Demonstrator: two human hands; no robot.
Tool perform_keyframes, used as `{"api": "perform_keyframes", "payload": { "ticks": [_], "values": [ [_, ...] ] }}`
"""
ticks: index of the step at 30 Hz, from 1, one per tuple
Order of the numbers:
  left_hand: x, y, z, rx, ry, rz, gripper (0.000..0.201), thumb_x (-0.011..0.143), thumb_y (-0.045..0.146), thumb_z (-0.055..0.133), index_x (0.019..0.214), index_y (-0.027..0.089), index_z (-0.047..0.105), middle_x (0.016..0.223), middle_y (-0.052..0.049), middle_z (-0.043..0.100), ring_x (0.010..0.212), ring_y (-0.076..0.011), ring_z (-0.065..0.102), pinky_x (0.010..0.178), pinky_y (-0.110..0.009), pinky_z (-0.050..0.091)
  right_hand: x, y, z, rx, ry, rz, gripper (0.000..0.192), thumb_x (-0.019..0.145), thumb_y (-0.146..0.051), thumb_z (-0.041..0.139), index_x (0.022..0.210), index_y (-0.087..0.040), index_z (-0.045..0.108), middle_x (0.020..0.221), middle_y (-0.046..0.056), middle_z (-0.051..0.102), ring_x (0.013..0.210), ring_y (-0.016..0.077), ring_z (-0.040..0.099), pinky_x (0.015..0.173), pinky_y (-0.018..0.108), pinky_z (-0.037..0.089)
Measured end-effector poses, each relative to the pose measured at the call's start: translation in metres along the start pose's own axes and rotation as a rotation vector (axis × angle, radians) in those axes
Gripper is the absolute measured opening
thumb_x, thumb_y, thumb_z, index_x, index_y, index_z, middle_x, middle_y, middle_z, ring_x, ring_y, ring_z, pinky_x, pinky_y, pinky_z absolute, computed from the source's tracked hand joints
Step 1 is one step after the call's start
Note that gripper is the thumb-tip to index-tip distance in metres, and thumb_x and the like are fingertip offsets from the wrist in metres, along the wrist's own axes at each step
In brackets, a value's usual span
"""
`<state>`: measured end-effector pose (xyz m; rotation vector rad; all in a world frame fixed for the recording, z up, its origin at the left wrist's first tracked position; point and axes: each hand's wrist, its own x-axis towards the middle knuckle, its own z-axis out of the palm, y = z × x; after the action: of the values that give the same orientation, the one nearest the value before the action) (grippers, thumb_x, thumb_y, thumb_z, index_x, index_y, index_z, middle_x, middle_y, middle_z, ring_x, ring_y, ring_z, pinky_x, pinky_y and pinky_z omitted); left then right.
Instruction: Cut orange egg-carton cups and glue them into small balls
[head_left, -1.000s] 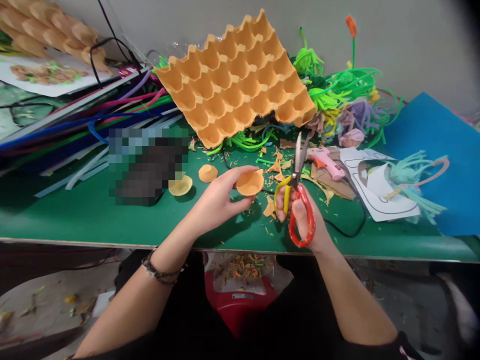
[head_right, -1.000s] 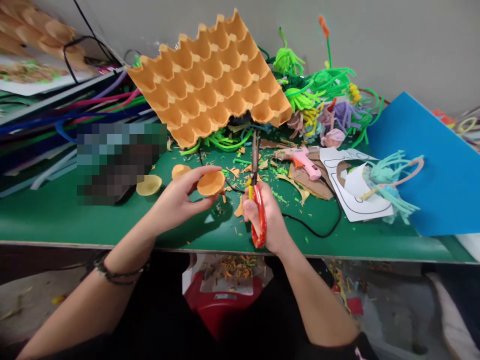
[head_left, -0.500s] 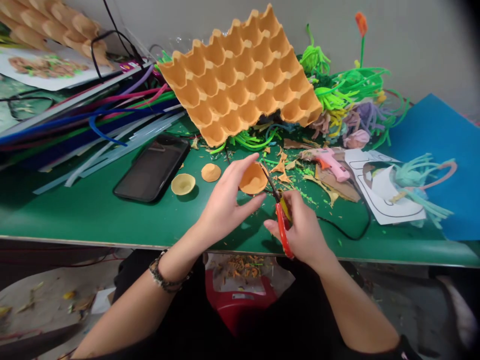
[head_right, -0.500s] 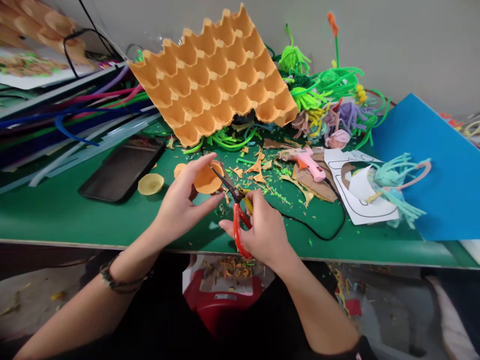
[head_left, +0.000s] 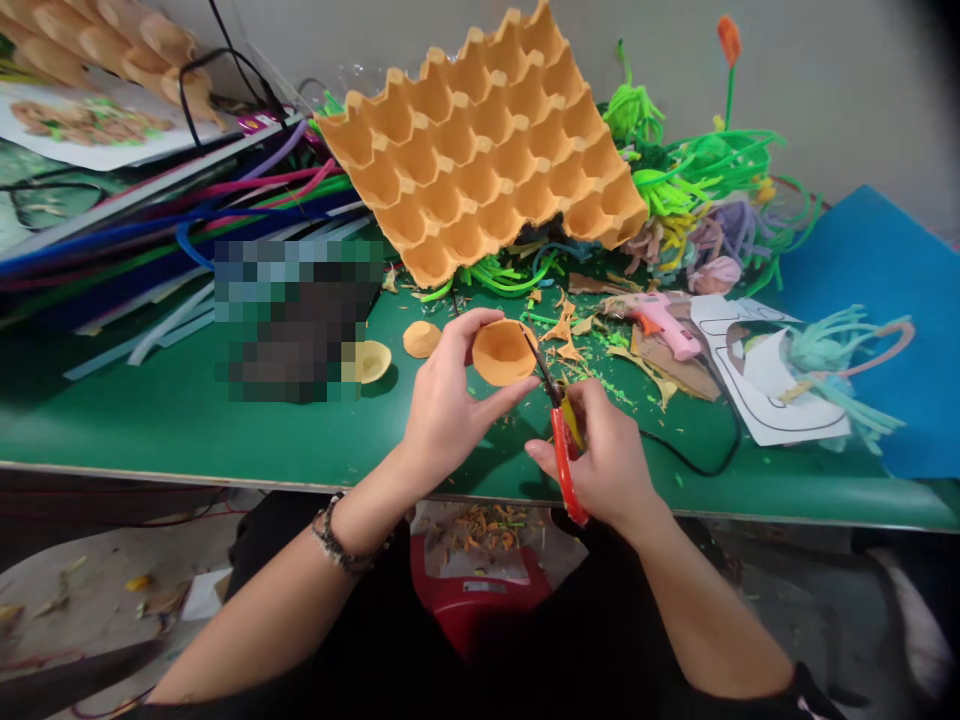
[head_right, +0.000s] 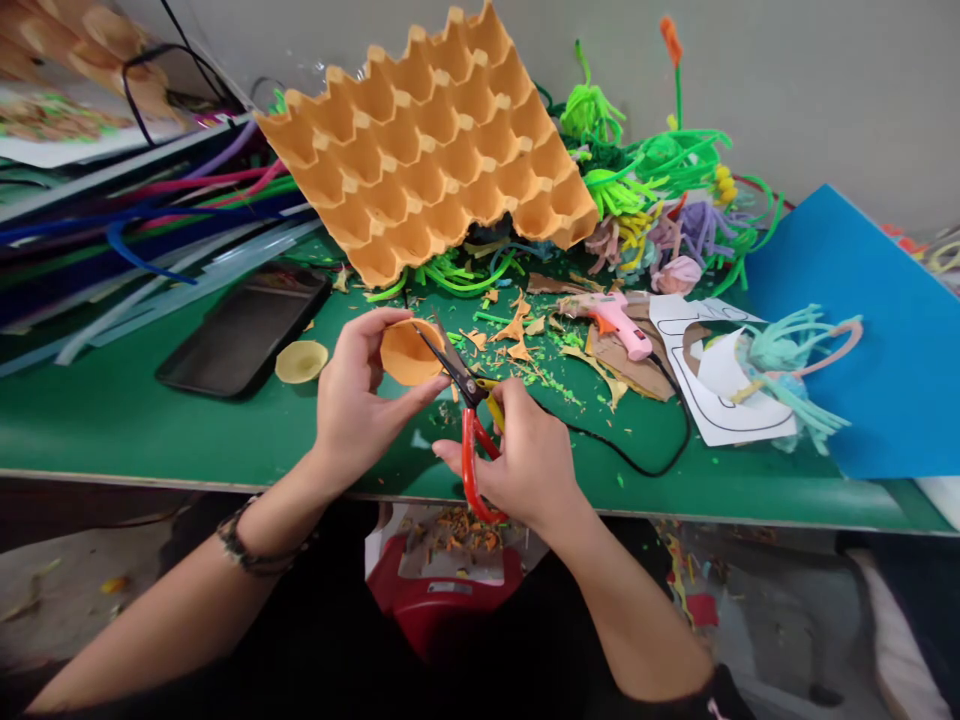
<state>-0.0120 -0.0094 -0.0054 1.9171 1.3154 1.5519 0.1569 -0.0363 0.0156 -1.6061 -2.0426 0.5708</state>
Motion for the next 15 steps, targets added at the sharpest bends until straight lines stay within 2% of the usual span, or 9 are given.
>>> {"api": "perform_keyframes", "payload": {
  "ticks": [5,11,15],
  "values": [
    [-0.0006,0.0027,0.0001,0.038,0.024,0.033,0.047,0.078,0.039,0.069,0.114,0.022,0.044,0.107,-0.004,0.06,0.095,-0.0168,0.063,0.082,-0.03,0.056,-0.0004,0.0011,-0.0005,-0.026,0.072,-0.058,0.051,0.067,-0.067,0.06,0.077,-0.023,0.036,0.058,-0.004,0.049,0.046,0.01,0.038,0.047,0.024,0.028],
    [-0.001,0.0051,0.0,0.06,0.008,0.035,0.045,0.079,0.04,0.068,0.112,0.022,0.044,0.107,-0.004,0.06,0.097,-0.0182,0.063,0.084,-0.033,0.056,-0.0007,-0.0001,-0.004,0.006,0.065,-0.066,0.049,0.074,-0.067,0.051,0.07,-0.023,0.031,0.052,-0.004,0.046,0.043,0.0084,0.03,0.045,0.024,0.025],
    [-0.0004,0.005,-0.0008,0.025,-0.003,0.034,0.045,0.079,0.04,0.067,0.113,0.022,0.043,0.111,-0.005,0.06,0.101,-0.0193,0.063,0.086,-0.035,0.057,0.0002,0.0004,-0.0064,-0.014,0.099,-0.076,0.048,0.077,-0.066,0.05,0.066,-0.023,0.032,0.047,-0.006,0.035,0.044,0.0083,0.024,0.043,0.024,0.022]
  ]
}}
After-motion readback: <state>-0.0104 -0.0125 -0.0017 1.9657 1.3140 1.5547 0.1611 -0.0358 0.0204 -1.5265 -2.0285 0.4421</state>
